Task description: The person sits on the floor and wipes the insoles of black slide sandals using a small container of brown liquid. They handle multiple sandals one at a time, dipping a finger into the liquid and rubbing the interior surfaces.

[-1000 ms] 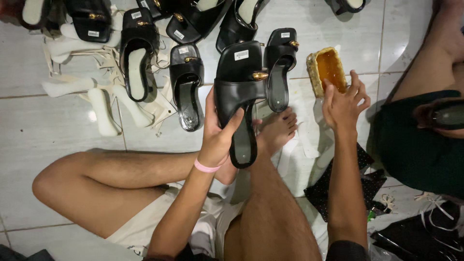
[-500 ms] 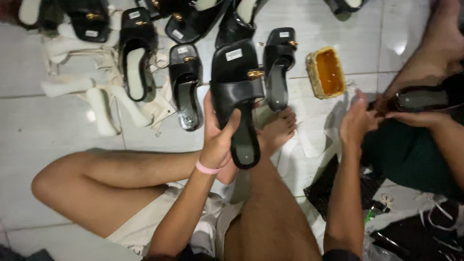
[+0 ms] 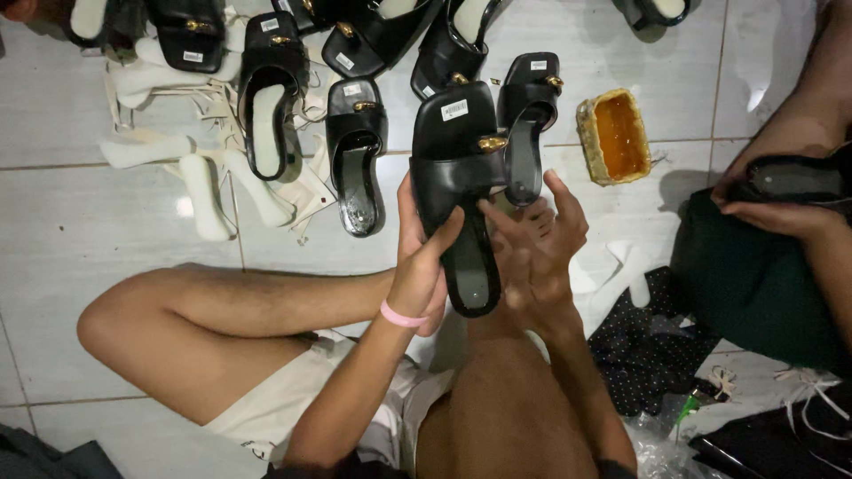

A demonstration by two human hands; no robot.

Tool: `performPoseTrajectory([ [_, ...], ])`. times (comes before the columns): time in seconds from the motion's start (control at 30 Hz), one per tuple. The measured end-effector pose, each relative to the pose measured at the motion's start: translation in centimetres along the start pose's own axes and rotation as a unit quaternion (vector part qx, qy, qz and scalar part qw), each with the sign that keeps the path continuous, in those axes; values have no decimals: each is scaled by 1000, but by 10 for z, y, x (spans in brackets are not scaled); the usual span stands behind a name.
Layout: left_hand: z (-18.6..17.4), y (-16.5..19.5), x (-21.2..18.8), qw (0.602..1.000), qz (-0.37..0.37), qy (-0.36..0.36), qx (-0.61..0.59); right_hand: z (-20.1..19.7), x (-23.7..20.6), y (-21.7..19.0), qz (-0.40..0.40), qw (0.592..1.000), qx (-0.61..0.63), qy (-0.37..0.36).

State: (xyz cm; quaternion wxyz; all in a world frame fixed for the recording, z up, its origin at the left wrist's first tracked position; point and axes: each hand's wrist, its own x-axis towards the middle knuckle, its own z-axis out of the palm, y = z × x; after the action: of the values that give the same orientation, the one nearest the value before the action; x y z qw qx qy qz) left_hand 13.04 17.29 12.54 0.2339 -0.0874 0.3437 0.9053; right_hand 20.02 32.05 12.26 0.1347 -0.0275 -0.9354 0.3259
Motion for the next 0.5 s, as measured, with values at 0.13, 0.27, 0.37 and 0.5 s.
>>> performPoseTrajectory([
  [0.13, 2, -1, 1, 1000, 21, 6, 11, 5, 20, -6, 10, 994, 104, 14],
  [0.27, 0, -3, 3, 998, 54, -15, 40, 6, 22, -4, 5, 1000, -12, 9],
  [0.37, -1, -4, 2, 1000, 13, -10, -17, 6, 21, -3, 18, 999, -34, 0],
  [0.5, -2, -3, 1, 999, 30, -9, 18, 5, 21, -4, 4, 999, -50, -10],
])
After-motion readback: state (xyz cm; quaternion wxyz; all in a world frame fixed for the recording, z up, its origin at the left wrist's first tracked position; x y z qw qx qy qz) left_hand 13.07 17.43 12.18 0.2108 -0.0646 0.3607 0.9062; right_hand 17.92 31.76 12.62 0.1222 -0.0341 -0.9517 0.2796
